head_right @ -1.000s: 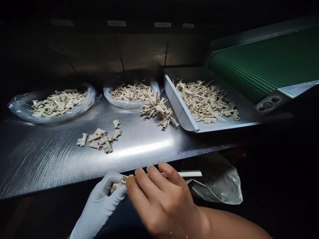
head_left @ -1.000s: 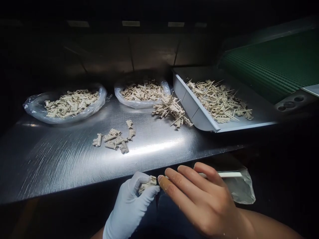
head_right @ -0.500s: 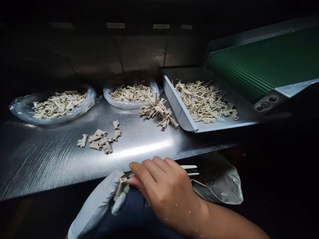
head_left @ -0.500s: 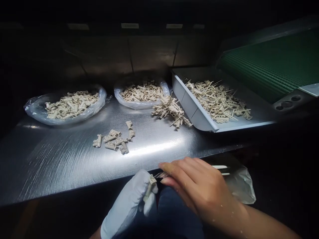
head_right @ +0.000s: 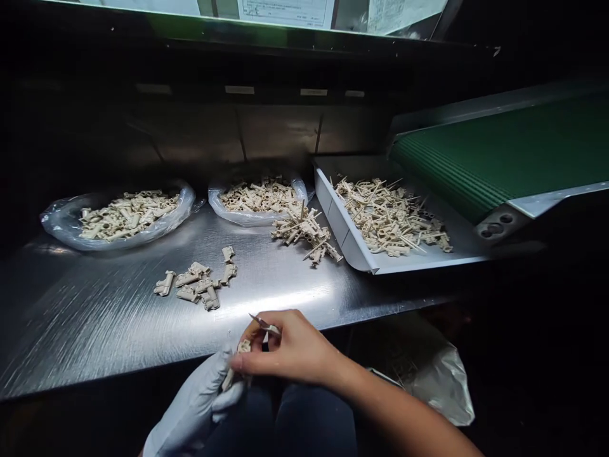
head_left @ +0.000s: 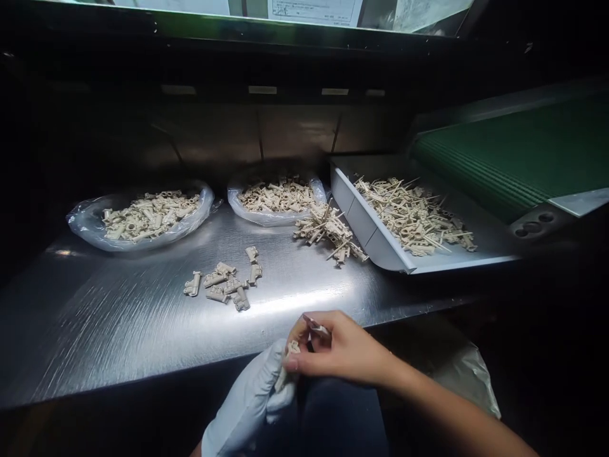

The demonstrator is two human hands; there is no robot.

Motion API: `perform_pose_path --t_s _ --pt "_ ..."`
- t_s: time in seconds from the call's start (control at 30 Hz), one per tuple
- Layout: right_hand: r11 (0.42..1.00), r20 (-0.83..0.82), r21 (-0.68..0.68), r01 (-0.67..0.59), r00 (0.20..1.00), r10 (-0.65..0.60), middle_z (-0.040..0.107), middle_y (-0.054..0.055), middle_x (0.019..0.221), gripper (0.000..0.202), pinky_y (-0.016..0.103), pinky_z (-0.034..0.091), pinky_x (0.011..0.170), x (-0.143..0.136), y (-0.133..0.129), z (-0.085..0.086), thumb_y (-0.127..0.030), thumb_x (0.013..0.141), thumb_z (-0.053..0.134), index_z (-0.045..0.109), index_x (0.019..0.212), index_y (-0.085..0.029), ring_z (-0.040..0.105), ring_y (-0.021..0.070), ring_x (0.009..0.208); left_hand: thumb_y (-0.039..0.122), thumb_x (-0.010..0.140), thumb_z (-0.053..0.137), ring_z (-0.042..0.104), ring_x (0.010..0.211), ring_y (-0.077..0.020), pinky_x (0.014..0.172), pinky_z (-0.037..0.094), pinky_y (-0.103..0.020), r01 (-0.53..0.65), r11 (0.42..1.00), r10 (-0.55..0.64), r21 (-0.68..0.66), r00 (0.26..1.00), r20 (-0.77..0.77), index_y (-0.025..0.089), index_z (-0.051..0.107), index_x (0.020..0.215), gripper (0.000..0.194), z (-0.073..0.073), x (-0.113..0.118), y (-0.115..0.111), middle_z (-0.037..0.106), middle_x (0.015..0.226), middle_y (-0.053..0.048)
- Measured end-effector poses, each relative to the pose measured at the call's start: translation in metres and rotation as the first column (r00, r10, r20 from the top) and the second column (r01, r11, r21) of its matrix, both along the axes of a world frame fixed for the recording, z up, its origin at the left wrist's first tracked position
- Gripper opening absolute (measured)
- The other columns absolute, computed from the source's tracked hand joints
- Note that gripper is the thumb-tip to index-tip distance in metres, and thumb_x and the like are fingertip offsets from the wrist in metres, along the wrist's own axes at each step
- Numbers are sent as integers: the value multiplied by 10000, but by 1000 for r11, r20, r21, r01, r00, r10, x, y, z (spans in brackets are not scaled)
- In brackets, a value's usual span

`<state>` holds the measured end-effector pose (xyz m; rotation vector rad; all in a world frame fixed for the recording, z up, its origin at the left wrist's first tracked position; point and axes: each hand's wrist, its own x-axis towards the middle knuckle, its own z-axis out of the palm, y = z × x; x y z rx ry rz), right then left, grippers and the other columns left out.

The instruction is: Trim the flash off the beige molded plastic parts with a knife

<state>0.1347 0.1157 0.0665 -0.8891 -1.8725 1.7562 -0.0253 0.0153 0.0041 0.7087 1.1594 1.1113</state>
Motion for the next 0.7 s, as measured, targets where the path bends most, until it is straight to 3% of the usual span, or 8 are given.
perform_pose_path --t_s 0.07,0.13,0.2,0.3,0.33,0.43,0.53,0.7 --pt "992 -54 86 97 994 -93 692 15 681 356 221 427 504 -10 24 12 -470 734 891 748 769 -146 565 121 588 593 953 637 420 511 -148 533 414 -269 -41 997 47 63 995 -88 225 661 775 409 -3 2 3 466 557 50" --pt "971 -106 146 188 979 -174 766 59 900 375 234 489 561 -18 53 28 -484 830 806 749 1018 -165 641 150 713 607 963 607 463 586 -160 585 429 -267 -77 988 104 133 971 -213 228 635 781 422 -7 3 6 513 641 31" --pt "935 -127 237 264 962 -240 756 93 1155 444 252 527 600 -22 78 43 -434 912 729 668 1278 -190 669 157 780 592 991 550 515 633 -175 621 449 -276 -59 976 151 211 881 -449 229 586 730 448 -12 3 8 550 681 14" --pt "626 53 686 372 832 -552 747 69 1193 354 273 549 692 -18 103 50 -370 1019 600 632 1339 -222 692 157 795 557 1003 503 551 631 -190 618 457 -286 -10 969 162 245 775 -611 234 544 688 454 -17 2 11 557 668 7" --pt "561 82 743 364 783 -617 747 66 1165 282 286 541 725 -15 107 47 -335 1026 590 673 1271 -222 694 167 801 546 1001 503 553 626 -189 612 455 -283 -6 969 161 246 771 -616 235 539 685 445 -17 1 12 555 663 8" --pt "462 170 830 312 647 -743 719 107 1054 103 314 481 708 -5 116 26 -219 957 666 743 1007 -173 689 231 827 518 998 501 558 611 -184 593 447 -271 5 967 160 254 764 -625 235 541 684 425 -19 -1 14 566 656 9" --pt "397 224 887 236 533 -816 687 135 1010 131 294 400 613 1 124 -1 -166 861 763 728 984 -138 677 249 774 502 994 498 566 598 -185 584 427 -271 6 963 174 269 749 -639 233 552 684 415 -20 -1 14 585 643 5" --pt "262 153 953 153 504 -850 697 102 935 71 280 325 548 7 134 -22 -181 940 665 724 970 -155 652 218 704 495 996 503 586 581 -185 579 429 -268 7 958 188 286 738 -648 233 562 689 407 -24 -1 13 601 630 6"
